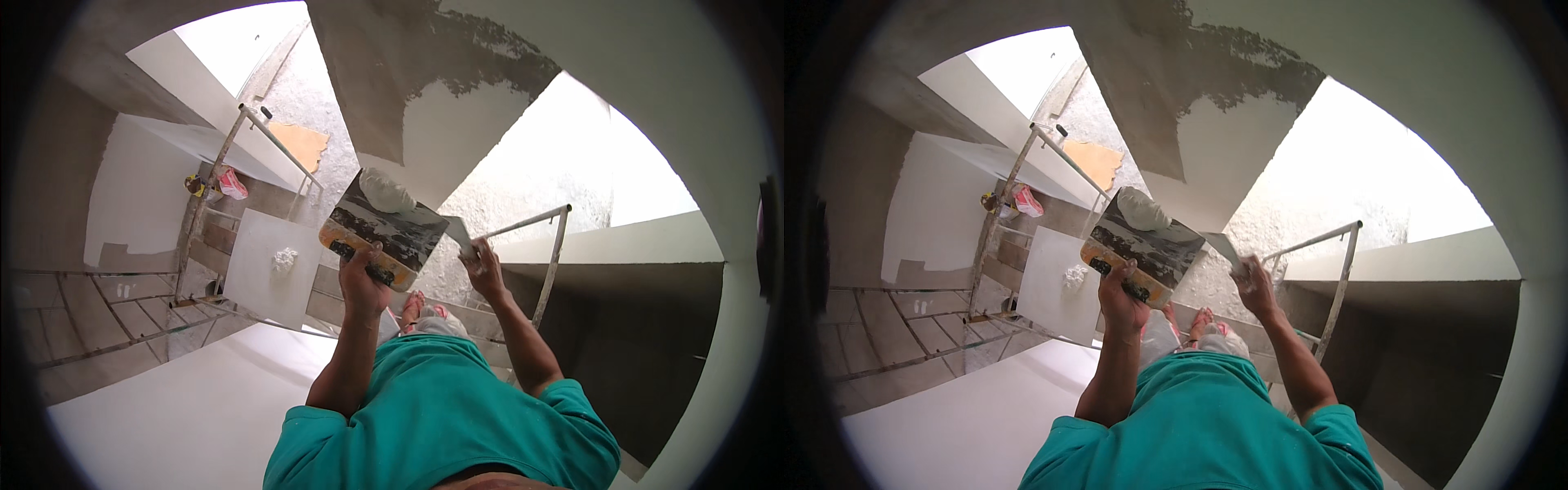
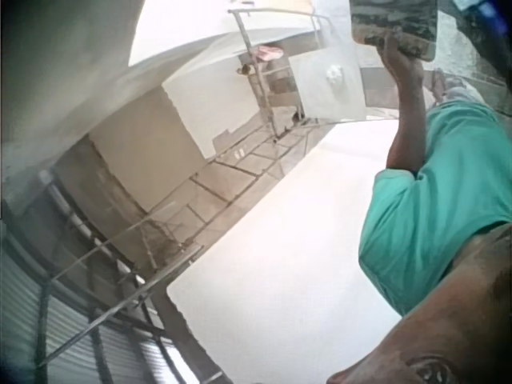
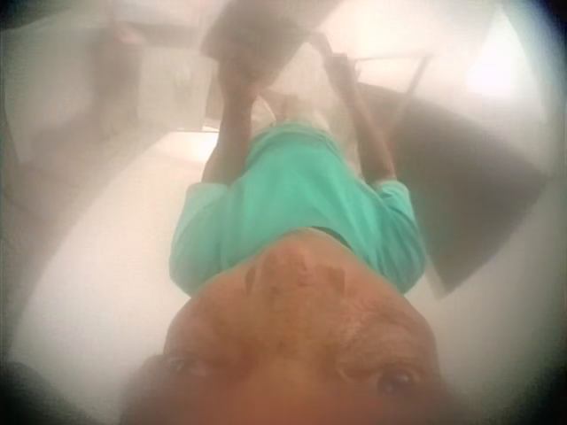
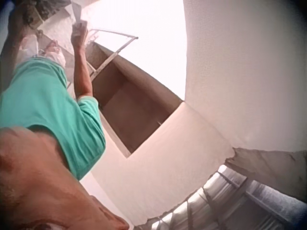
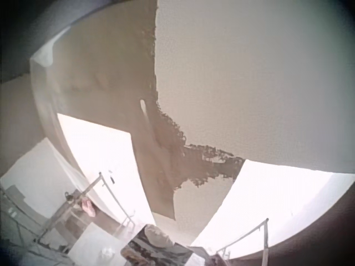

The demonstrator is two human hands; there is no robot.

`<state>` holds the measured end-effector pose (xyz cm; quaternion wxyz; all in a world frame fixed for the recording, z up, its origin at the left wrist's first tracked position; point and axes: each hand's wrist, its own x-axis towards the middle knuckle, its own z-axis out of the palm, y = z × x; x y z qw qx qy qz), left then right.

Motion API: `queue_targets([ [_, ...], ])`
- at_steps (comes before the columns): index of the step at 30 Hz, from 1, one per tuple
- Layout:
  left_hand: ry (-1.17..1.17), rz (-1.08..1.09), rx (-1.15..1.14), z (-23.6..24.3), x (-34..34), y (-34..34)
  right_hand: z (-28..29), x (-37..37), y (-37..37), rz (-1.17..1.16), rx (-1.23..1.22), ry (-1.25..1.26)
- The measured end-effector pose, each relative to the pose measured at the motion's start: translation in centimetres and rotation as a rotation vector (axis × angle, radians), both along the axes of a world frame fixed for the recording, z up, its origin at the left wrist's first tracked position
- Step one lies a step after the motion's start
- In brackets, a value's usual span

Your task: The person applies plaster to a ceiling using a trowel and hawk. They repeatedly scoop plaster from the hawk and spread it onto the ceiling surface while standing on a scaffold.

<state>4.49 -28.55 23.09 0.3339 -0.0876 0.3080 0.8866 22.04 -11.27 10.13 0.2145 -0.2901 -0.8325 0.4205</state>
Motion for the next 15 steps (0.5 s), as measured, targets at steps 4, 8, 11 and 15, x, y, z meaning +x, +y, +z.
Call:
queue_targets([
  [4, 0.109, 0.043, 0.015, -0.6, 1.4, 0.0, -2.4, 9.8, -1.4, -0.121, -0.009, -0.002],
  [8, 0.158, 0.070, 0.024, -3.0, -1.7, 1.1, -2.3, 14.5, -4.3, -0.333, -0.167, -0.054],
  [11, 0.184, 0.073, 0.045, -3.1, -6.4, 2.6, -4.3, 15.5, -5.5, -0.448, -0.351, -0.113],
  [15, 0.250, 0.100, 0.075, -3.3, -8.4, 3.9, -5.1, 17.2, -7.7, -0.551, -0.390, -0.179],
])
